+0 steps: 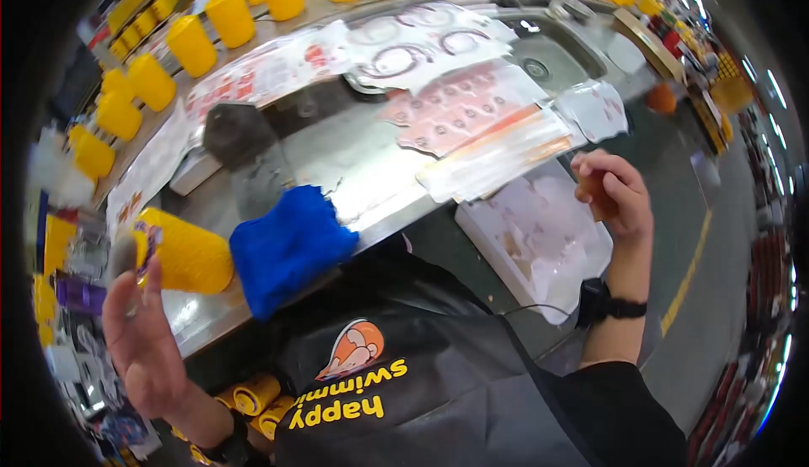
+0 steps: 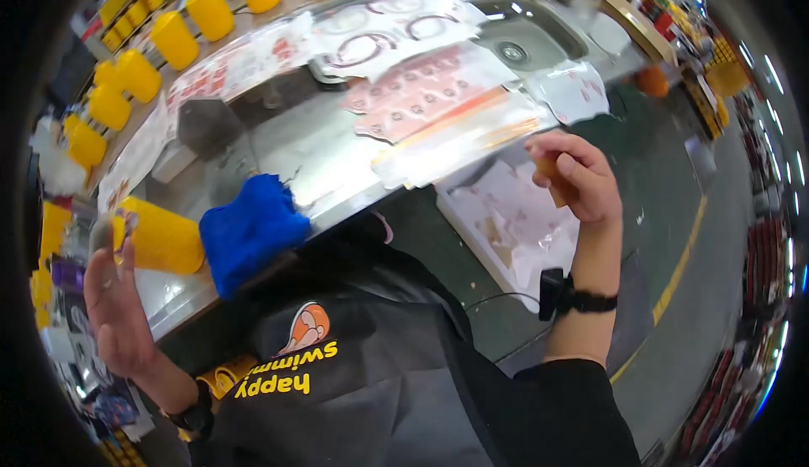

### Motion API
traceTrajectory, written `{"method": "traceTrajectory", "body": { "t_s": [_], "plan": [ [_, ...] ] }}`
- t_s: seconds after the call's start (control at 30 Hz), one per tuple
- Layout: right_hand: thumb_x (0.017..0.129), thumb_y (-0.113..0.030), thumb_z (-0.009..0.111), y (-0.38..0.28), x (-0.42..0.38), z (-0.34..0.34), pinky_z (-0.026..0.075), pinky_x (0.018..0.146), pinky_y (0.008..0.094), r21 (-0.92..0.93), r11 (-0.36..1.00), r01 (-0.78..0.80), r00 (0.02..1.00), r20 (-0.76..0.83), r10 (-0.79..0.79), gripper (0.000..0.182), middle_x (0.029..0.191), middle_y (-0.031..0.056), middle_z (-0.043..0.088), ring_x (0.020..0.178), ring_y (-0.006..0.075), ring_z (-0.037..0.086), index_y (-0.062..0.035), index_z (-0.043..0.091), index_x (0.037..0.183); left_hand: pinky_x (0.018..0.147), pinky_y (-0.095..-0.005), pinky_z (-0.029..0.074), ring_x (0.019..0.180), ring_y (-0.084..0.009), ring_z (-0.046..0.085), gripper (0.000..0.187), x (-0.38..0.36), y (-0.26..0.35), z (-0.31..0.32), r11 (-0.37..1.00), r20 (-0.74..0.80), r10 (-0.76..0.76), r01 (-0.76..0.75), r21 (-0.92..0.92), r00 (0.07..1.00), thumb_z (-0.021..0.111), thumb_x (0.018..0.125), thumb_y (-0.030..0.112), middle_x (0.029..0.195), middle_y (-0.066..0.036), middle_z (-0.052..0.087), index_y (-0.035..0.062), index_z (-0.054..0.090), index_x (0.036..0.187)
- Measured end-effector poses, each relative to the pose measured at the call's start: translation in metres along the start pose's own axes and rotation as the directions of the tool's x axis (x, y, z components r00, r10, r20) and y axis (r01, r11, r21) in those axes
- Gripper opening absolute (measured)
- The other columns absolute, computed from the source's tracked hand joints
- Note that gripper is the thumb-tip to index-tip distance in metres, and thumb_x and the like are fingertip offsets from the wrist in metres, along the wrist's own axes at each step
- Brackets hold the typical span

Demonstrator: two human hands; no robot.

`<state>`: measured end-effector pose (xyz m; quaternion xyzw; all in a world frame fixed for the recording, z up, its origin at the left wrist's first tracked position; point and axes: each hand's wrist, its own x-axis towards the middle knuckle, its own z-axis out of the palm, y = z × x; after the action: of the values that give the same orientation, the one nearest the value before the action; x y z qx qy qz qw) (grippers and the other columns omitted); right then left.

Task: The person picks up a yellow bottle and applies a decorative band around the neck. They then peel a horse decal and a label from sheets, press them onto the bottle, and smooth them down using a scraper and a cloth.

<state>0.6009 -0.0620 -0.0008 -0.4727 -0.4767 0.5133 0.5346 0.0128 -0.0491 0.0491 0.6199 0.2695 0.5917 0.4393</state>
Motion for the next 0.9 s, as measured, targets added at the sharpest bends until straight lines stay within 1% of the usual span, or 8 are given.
{"method": "traceTrajectory", "body": {
  "t_s": [0.07, 0.1, 0.17, 0.27, 0.37, 0.47, 0.57, 0.9],
  "plan": [
    [0.088, -0.007, 0.058, 0.077, -0.020, -0.085, 0.048, 0.071, 0.0312, 0.097, 0.952, -0.292, 0.886, -0.347, 0.307, 0.020, 0.106, 0.0099, 0.061, 0.084, 0.0173, 0.056, -0.0012, 0.069, 0.103, 0.120, -0.0564, 0.003, 0.145, -0.0379, 0.024, 0.085, 0.001, 0.005, -0.006, 1.000, -0.042, -0.006, 0.005, -0.027, 0.999, 0.073, 0.078, 0.047, 0.148, -0.021, 0.039, -0.0034, 0.044, 0.140],
    [0.088, -0.011, 0.058, 0.144, -0.037, -0.146, 0.047, 0.067, 0.0314, -0.545, 0.721, -0.429, 0.862, -0.486, 0.146, 0.019, 0.098, 0.0076, 0.061, 0.077, 0.0163, 0.056, -0.0024, 0.070, 0.101, 0.120, -0.0559, 0.003, 0.146, -0.0381, 0.022, 0.083, 0.003, 0.006, -0.008, 0.999, -0.051, -0.014, 0.012, -0.035, 0.999, 0.073, 0.078, 0.045, 0.150, -0.022, 0.037, -0.0028, 0.044, 0.140],
    [0.089, -0.017, 0.057, 0.227, -0.074, -0.205, 0.046, 0.061, 0.0319, -0.909, 0.056, -0.413, 0.897, -0.417, -0.147, 0.020, 0.082, 0.0030, 0.062, 0.065, 0.0142, 0.054, -0.0049, 0.070, 0.098, 0.120, -0.0549, 0.002, 0.147, -0.0385, 0.018, 0.080, 0.007, 0.009, -0.011, 0.999, -0.088, -0.028, 0.025, -0.035, 0.996, 0.072, 0.079, 0.042, 0.153, -0.023, 0.032, -0.0018, 0.045, 0.140],
    [0.087, -0.023, 0.061, 0.189, -0.071, -0.144, 0.043, 0.052, 0.0318, -0.434, 0.600, -0.672, 0.659, -0.720, 0.216, 0.020, 0.066, 0.0000, 0.056, 0.062, 0.0116, 0.053, -0.0065, 0.071, 0.093, 0.121, -0.0523, 0.000, 0.148, -0.0393, 0.011, 0.075, 0.010, 0.012, -0.009, 0.996, -0.237, -0.055, 0.038, -0.075, 0.970, 0.068, 0.082, 0.039, 0.156, -0.025, 0.023, -0.0018, 0.044, 0.141],
    [0.086, -0.031, 0.066, 0.177, -0.056, -0.140, 0.038, 0.045, 0.0303, -0.236, 0.750, -0.618, 0.598, -0.761, 0.252, 0.025, 0.066, -0.0007, 0.053, 0.061, 0.0103, 0.051, -0.0061, 0.070, 0.088, 0.121, -0.0518, -0.001, 0.148, -0.0388, 0.010, 0.077, 0.015, 0.011, -0.006, 0.996, -0.323, -0.053, 0.027, -0.084, 0.945, 0.069, 0.082, 0.038, 0.156, -0.026, 0.022, -0.0018, 0.042, 0.142],
    [0.086, -0.037, 0.068, 0.197, -0.053, -0.166, 0.036, 0.045, 0.0274, -0.488, 0.360, -0.795, 0.586, -0.771, 0.250, 0.032, 0.076, 0.0002, 0.057, 0.062, 0.0098, 0.050, -0.0052, 0.068, 0.093, 0.121, -0.0518, 0.000, 0.148, -0.0387, 0.012, 0.076, 0.012, 0.012, -0.010, 0.998, -0.337, -0.048, 0.036, -0.042, 0.940, 0.069, 0.082, 0.036, 0.156, -0.026, 0.022, -0.0015, 0.041, 0.142],
    [0.088, -0.043, 0.066, 0.177, -0.048, -0.154, 0.038, 0.047, 0.0269, -0.139, 0.701, -0.699, 0.521, -0.770, 0.367, 0.042, 0.093, 0.0060, 0.064, 0.055, 0.0126, 0.049, -0.0025, 0.066, 0.100, 0.121, -0.0516, 0.000, 0.148, -0.0390, 0.015, 0.071, 0.005, 0.011, -0.019, 1.000, -0.395, -0.012, 0.001, -0.028, 0.918, 0.066, 0.084, 0.033, 0.155, -0.026, 0.024, -0.0016, 0.041, 0.141],
    [0.092, -0.017, 0.064, 0.015, 0.023, 0.020, 0.045, 0.071, 0.0290, 0.032, 0.998, 0.053, 0.996, -0.074, -0.050, 0.017, 0.103, 0.0093, 0.059, 0.101, 0.0179, 0.052, -0.0032, 0.059, 0.084, 0.113, -0.0428, 0.030, 0.127, -0.0258, 0.045, 0.042, -0.005, -0.026, -0.057, 0.900, -0.563, 0.237, 0.040, 0.435, 0.792, 0.050, 0.096, 0.016, 0.135, -0.016, 0.049, -0.0061, 0.047, 0.130]
  ]
}}
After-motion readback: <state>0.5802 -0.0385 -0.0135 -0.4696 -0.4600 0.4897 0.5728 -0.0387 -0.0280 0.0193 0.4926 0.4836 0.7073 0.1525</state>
